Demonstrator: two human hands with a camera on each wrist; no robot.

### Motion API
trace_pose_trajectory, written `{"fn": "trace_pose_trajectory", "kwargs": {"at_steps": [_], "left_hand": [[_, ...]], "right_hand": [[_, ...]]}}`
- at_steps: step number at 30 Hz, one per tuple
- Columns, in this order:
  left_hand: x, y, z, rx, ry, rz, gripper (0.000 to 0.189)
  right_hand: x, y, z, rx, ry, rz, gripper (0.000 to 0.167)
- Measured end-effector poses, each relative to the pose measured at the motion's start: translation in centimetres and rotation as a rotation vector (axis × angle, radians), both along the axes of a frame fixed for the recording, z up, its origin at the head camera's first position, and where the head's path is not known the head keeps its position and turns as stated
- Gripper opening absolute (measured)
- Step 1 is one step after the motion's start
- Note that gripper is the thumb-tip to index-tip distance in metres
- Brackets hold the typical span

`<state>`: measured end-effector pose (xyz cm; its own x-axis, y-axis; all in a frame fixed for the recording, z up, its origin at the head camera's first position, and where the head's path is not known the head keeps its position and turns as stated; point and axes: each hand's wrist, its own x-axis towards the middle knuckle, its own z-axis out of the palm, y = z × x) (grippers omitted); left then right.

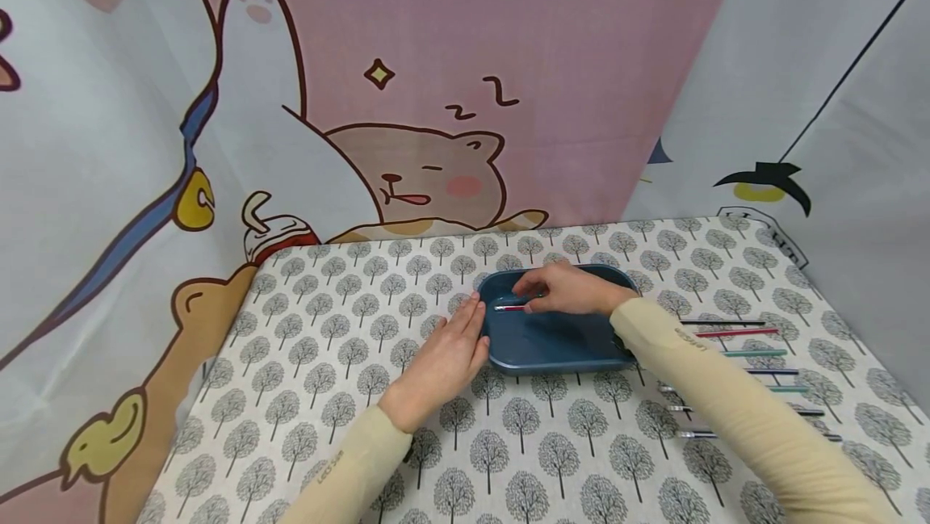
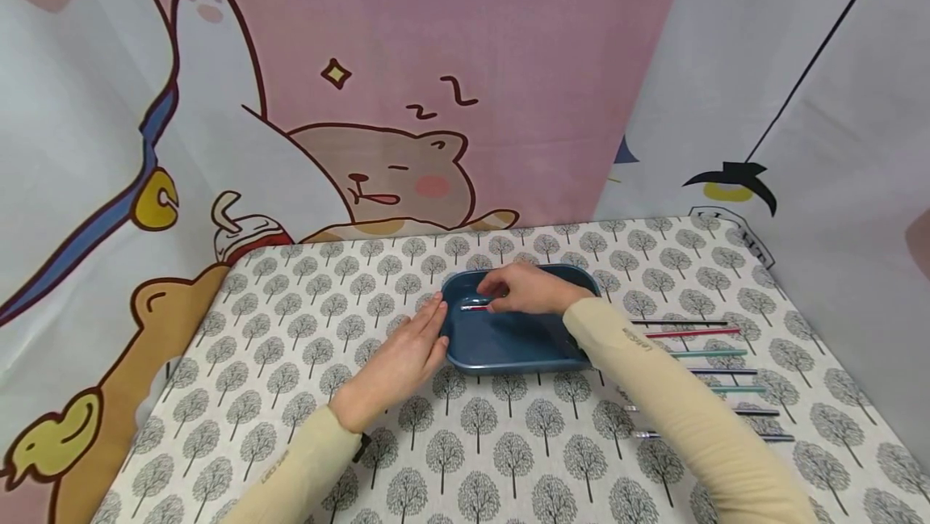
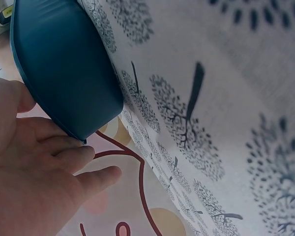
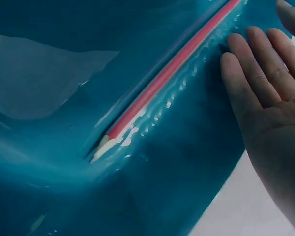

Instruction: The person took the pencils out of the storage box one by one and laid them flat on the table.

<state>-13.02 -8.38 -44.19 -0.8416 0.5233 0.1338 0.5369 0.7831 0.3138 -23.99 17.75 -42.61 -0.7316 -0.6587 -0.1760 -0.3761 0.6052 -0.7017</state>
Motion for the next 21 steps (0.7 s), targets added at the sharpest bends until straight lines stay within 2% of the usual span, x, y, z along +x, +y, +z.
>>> {"fn": "trace_pose_trajectory", "kwargs": {"at_steps": [9, 14, 21], "left_hand": [[0.0, 0.0, 0.0, 0.004, -0.013, 0.002, 0.058], [0.0, 0.0, 0.0, 0.008, -0.018, 0.005, 0.058], [-0.1, 0.0, -0.2, 0.010, -0.009, 0.001, 0.059]], "right_hand": [[-0.4, 0.4, -1.1, 0.038, 0.024, 0.012, 0.031], [-0.3, 0.2, -1.3, 0.062, 0.070, 0.024, 0.029], [-0.2, -0.1, -1.9, 0.073, 0.167, 0.093, 0.026]]}}
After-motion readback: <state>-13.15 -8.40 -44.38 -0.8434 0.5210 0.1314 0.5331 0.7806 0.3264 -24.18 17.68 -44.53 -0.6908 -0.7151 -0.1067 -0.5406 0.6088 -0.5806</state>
